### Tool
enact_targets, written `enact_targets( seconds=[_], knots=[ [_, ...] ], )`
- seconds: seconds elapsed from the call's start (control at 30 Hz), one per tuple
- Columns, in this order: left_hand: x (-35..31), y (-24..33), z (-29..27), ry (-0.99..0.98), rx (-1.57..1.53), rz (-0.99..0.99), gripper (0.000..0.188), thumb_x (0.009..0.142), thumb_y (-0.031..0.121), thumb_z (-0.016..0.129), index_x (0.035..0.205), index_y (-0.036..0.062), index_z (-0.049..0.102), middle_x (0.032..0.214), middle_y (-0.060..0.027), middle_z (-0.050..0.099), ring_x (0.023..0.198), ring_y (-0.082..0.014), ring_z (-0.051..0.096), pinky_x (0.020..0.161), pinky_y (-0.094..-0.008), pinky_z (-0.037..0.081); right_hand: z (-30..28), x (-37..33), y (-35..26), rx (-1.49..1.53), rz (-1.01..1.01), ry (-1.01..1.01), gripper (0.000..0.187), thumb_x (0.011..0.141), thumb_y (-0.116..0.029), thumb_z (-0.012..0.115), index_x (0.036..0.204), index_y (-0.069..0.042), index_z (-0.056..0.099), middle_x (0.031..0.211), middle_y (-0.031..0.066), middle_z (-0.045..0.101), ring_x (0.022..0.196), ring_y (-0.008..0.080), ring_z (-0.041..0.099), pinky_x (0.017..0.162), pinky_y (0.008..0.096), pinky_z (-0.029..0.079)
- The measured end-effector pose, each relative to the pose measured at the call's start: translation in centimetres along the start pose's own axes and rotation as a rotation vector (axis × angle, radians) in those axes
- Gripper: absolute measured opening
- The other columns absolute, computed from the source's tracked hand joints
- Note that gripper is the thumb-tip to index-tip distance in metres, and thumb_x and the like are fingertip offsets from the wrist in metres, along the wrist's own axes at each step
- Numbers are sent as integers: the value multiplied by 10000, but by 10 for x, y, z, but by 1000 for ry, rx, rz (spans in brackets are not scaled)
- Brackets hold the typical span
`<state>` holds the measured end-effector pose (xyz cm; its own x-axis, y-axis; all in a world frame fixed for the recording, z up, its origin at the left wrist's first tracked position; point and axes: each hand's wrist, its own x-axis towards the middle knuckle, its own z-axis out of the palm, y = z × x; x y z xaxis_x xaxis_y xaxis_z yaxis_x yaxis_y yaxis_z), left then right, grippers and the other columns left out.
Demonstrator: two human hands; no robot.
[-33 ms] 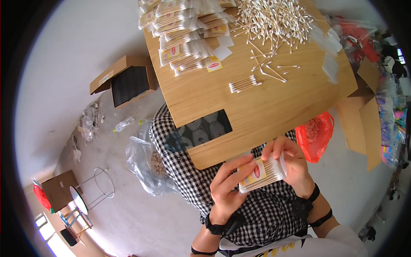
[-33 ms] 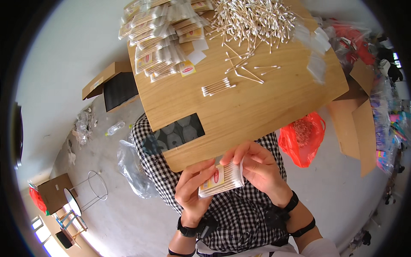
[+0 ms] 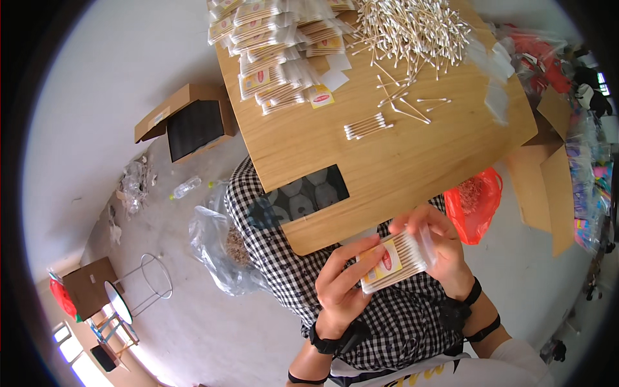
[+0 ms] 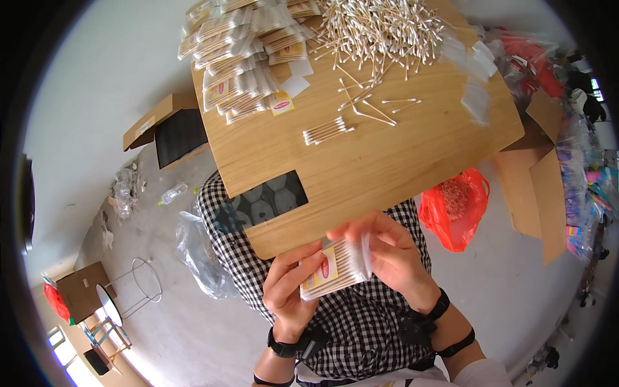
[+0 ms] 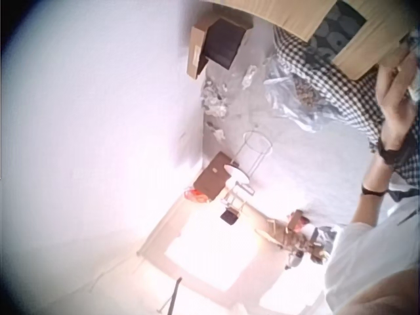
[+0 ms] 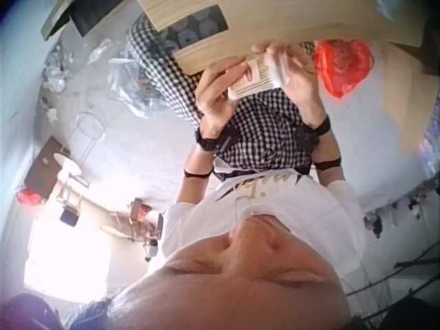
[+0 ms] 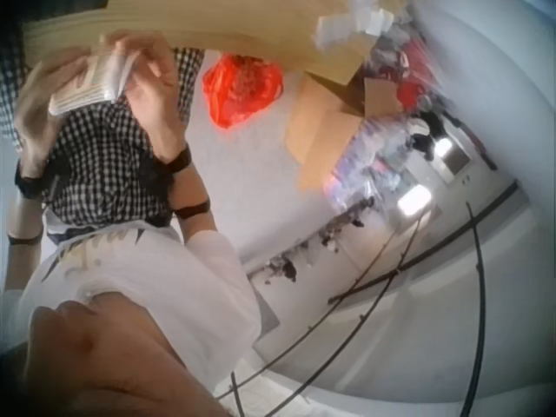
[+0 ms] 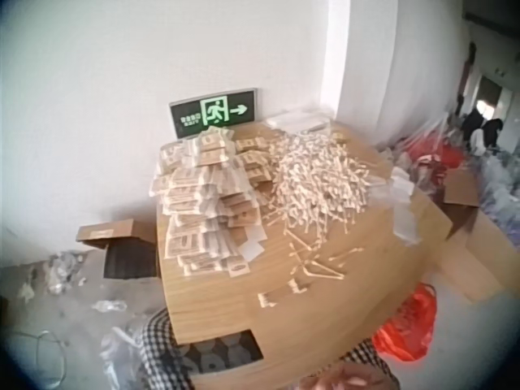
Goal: Packaging individual cotton swabs into small plastic bags.
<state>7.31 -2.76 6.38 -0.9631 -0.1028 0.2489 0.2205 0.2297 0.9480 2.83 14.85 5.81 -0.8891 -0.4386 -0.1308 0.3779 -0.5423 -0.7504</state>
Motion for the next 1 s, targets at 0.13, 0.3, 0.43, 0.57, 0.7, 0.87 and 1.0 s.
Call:
enact_targets(
  seconds=[0.13,0.3,0.43,0.57,0.7,0.87,1.0],
  knots=[
    [-5,-3,-4,148,317,246,439,636,-57,730,1055,71,715,1066,-148,644,777,-214,629,616,-290,511,20,-5,-2,87,70,207,639,918,-366,627,1353,13,351,1307,167,507,1215,219,509,1009,370,432],
    [-12,-2,-4,83,441,270,498,596,-86,701,1074,56,700,1111,-164,622,795,-222,631,633,-300,523,41,-15,-4,-201,115,180,612,846,-126,732,1332,11,386,1254,125,531,1167,180,534,985,333,440],
    [-12,6,-11,-67,292,193,541,593,-118,607,1119,4,643,1101,-177,611,820,-248,642,678,-321,543,41,-11,-9,-442,84,264,514,896,-97,661,1326,8,401,1192,111,570,1060,148,587,914,299,473],
    [-15,15,-24,185,-409,-301,545,739,-13,667,1259,-43,506,1148,-182,596,921,-217,617,842,-324,482,42,-9,-32,-673,154,100,525,869,-90,681,1314,-6,414,1111,100,615,1006,138,605,863,280,477],
    [-2,16,-30,-38,-376,-373,444,779,64,744,1177,-53,585,1111,-147,616,917,-193,596,817,-319,475,49,-14,-36,-703,198,-8,532,826,-90,716,1271,-8,437,983,108,656,947,146,630,827,275,473],
    [0,20,-29,-91,-373,-418,196,796,-5,727,989,-15,694,958,-122,654,872,-181,605,777,-295,484,46,-19,-33,-722,118,6,506,808,-83,732,1226,-5,458,977,130,665,946,178,661,818,298,506],
    [-1,23,-24,-29,-390,-462,157,794,-17,729,948,-9,698,924,-110,654,844,-182,605,757,-282,482,43,-21,-33,-736,-2,66,481,812,-77,736,1211,2,479,993,134,668,940,211,679,780,300,531]
  ],
)
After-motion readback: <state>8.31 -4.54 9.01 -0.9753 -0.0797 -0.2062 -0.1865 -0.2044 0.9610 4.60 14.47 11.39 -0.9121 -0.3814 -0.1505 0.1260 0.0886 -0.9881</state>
